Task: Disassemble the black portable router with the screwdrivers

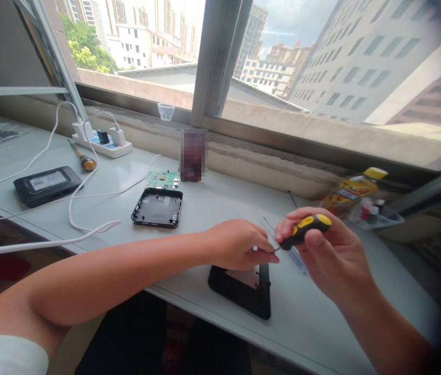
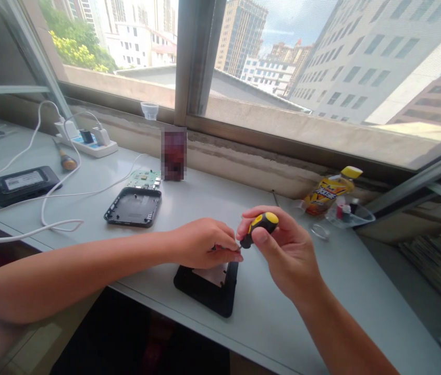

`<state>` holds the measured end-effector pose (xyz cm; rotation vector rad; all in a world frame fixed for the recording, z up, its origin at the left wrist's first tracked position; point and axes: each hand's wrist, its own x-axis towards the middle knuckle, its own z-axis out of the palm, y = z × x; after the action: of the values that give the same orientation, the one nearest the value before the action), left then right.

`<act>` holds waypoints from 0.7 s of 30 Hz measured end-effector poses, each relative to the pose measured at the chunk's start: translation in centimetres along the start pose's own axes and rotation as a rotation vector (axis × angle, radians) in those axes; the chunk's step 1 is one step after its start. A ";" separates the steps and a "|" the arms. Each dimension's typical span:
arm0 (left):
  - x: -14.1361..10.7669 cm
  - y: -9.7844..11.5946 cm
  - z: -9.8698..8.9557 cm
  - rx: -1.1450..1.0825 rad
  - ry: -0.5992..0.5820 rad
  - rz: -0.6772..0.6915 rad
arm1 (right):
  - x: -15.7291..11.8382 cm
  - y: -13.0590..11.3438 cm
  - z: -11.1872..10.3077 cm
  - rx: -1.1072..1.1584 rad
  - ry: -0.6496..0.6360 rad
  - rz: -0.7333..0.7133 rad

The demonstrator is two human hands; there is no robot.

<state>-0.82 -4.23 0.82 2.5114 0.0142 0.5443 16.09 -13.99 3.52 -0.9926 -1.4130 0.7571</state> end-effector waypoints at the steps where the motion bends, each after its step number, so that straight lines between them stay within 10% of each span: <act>1: 0.0 0.0 0.0 -0.005 0.005 -0.008 | 0.0 -0.1 0.1 0.016 -0.003 0.006; 12: -0.3 -0.4 -0.9 -0.060 0.055 0.078 | 0.1 -0.8 -0.2 0.171 -0.045 0.069; 17: -1.0 -2.4 -5.7 0.064 0.632 -0.080 | 0.5 -0.6 -0.4 0.226 -0.039 0.073; 21: -2.7 -6.5 -10.9 0.254 1.053 -0.502 | 0.6 -0.6 -0.3 0.218 -0.018 0.064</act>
<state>-6.78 6.62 4.58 2.0130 1.1104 1.6098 16.35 -13.73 4.35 -0.8658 -1.2875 0.9482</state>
